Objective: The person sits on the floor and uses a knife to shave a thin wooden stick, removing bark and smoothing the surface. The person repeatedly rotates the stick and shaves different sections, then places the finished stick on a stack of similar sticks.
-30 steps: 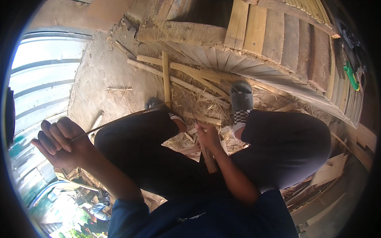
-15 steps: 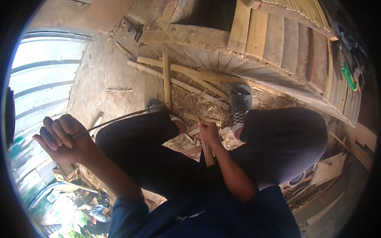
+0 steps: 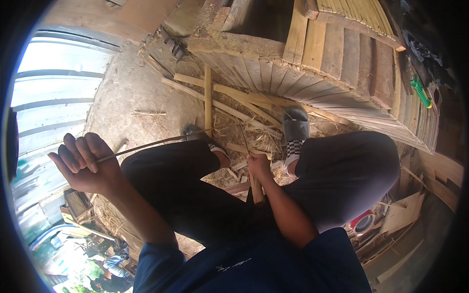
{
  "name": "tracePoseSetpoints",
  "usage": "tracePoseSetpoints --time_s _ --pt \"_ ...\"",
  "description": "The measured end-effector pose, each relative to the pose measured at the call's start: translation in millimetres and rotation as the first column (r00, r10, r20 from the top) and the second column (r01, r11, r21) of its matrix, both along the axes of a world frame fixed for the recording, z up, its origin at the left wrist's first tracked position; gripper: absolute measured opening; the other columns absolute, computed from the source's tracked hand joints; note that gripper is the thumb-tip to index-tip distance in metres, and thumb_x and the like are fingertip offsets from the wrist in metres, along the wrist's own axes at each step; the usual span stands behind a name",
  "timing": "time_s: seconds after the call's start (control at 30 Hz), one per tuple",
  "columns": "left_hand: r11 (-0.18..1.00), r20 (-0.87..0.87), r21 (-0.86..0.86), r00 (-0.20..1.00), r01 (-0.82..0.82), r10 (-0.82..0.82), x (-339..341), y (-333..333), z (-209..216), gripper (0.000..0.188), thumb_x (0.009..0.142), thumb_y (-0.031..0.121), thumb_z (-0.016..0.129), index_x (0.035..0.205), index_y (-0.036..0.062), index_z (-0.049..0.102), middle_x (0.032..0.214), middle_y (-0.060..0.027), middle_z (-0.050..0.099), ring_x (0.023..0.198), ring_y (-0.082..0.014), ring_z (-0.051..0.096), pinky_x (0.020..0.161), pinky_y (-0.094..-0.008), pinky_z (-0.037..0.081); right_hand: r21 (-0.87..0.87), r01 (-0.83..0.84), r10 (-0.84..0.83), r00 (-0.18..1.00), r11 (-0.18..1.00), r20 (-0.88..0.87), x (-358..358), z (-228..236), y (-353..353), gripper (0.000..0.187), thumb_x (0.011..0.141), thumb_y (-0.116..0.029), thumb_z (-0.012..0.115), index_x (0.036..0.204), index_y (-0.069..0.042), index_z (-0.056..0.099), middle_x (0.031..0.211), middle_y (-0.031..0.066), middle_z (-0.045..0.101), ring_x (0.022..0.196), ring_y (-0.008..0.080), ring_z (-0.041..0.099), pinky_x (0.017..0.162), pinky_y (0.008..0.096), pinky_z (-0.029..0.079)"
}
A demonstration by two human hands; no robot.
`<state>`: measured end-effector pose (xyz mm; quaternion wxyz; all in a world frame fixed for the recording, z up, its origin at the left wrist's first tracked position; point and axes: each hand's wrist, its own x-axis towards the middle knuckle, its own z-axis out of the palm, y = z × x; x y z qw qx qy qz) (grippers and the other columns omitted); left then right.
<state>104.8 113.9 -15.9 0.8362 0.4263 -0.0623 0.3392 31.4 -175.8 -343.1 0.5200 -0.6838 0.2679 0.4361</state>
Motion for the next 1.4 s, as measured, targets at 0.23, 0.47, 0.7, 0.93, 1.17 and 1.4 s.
tracePoseSetpoints --time_s 0.23,0.47,0.7,0.93,1.17,1.4 --pt "0.995 0.109 0.095 0.994 -0.041 0.03 -31 5 10 0.06 0.114 0.038 0.033 0.059 0.015 0.041 0.059 0.0002 0.035 0.035 -0.0116 0.027 0.048 -0.03 0.025 -0.007 -0.054 0.054 0.996 0.999 0.069 -10 18 2 0.036 0.103 -0.023 0.06 0.127 0.003 0.068 0.066 0.0118 0.067 0.048 0.0221 0.068 0.044 0.0365 0.056" --pt "0.995 0.143 0.072 0.988 -0.064 0.053 -47 3 11 0.062 0.114 0.038 0.035 0.055 0.0156 0.037 0.058 0.0005 0.035 0.035 -0.0114 0.026 0.048 -0.0291 0.022 -0.014 -0.025 0.025 0.998 1.0 0.061 -9 29 8 0.037 0.103 -0.022 0.061 0.131 0.001 0.067 0.067 0.013 0.068 0.048 0.0219 0.068 0.045 0.0363 0.056" --pt "0.993 0.128 0.049 0.987 -0.106 0.099 -43 6 7 0.062 0.114 0.038 0.035 0.056 0.0161 0.035 0.058 0.0004 0.034 0.035 -0.0117 0.025 0.046 -0.0297 0.022 -0.07 -0.081 0.089 0.99 0.994 0.114 -13 17 9 0.032 0.102 -0.022 0.061 0.123 0.001 0.071 0.075 0.0174 0.074 0.053 0.0252 0.071 0.05 0.0368 0.057" --pt "0.967 0.081 -0.005 0.963 -0.256 0.255 -43 22 44 0.056 0.114 0.03 0.036 0.06 0.0152 0.035 0.057 -0.0004 0.033 0.036 -0.0119 0.025 0.046 -0.029 0.025 -0.057 -0.114 0.122 0.98 0.992 0.158 -13 13 19 0.032 0.096 -0.03 0.064 0.109 -0.002 0.073 0.077 0.0206 0.073 0.059 0.0257 0.073 0.065 0.0392 0.059" --pt "0.867 -0.035 0.165 0.876 -0.469 0.481 -26 43 141 0.047 0.108 0.027 0.051 0.064 0.0184 0.037 0.06 0.004 0.033 0.046 -0.0085 0.026 0.047 -0.0255 0.026 0.529 0.035 -0.002 0.998 0.848 -0.064 4 121 -16 0.035 0.1 -0.025 0.067 0.118 0.005 0.064 0.086 0.0158 0.072 0.062 0.0216 0.069 0.053 0.0348 0.056" --pt "0.946 -0.13 -0.012 0.938 -0.325 0.321 9 67 136 0.051 0.108 0.033 0.051 0.062 0.0203 0.032 0.056 0.0054 0.027 0.046 -0.0095 0.026 0.044 -0.0272 0.023 0.673 -0.306 0.267 0.949 0.673 0.165 58 306 -81 0.047 0.102 -0.022 0.061 0.137 0.007 0.049 0.087 0.0161 0.067 0.063 0.0203 0.062 0.054 0.0343 0.052"
